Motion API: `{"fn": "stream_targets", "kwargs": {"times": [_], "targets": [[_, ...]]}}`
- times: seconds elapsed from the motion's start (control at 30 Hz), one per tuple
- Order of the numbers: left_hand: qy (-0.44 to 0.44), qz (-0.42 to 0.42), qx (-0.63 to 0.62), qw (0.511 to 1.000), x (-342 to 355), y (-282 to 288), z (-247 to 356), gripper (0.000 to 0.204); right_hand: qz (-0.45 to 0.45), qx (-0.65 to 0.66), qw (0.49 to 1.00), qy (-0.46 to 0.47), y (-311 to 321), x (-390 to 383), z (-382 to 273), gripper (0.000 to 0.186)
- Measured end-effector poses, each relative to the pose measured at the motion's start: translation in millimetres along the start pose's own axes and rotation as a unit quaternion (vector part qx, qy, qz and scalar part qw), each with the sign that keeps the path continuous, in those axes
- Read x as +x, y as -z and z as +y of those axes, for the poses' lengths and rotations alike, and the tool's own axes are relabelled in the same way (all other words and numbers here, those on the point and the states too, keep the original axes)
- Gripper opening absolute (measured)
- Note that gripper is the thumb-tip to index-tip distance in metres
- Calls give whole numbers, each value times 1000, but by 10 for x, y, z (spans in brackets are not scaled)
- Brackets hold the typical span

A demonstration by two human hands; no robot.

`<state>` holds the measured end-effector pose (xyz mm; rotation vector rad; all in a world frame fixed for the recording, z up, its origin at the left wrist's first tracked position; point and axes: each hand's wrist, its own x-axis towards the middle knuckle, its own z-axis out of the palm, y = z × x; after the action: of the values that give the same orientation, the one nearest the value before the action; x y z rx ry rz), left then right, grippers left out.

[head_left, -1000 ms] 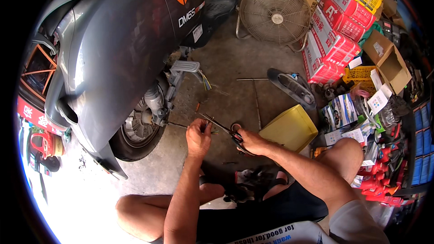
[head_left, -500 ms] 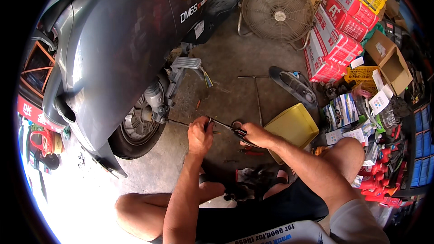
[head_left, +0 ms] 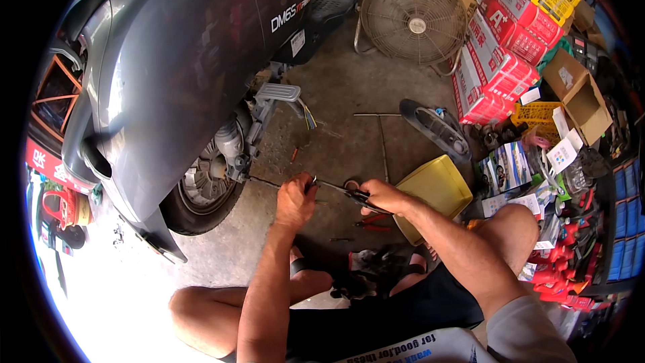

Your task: The person is sitting on the floor in a workshop, working on the wiring of a scooter. They use pliers to strip and cut wires, and a cloth to clean a component. The person also briefly adjusts their shorts.

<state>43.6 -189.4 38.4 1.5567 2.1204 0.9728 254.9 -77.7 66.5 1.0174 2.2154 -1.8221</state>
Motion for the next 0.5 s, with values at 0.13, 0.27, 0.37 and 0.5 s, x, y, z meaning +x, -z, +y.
{"fn": "stream_targets", "kwargs": {"times": [0.13,0.27,0.37,0.5], "targets": [[1,-11,-4,1000,-20,24,-6,12,-7,30,1000,-3,11,24,47,17],[14,-38,14,999,-27,50,-21,10,-5,15,1000,-5,-19,140,227,21],[17,-60,9,998,-47,124,-6,11,4,20,1000,-2,-29,213,421,21],[17,-89,-41,995,-217,247,-31,12,298,236,920,-95,1082,-30,809,18]]}}
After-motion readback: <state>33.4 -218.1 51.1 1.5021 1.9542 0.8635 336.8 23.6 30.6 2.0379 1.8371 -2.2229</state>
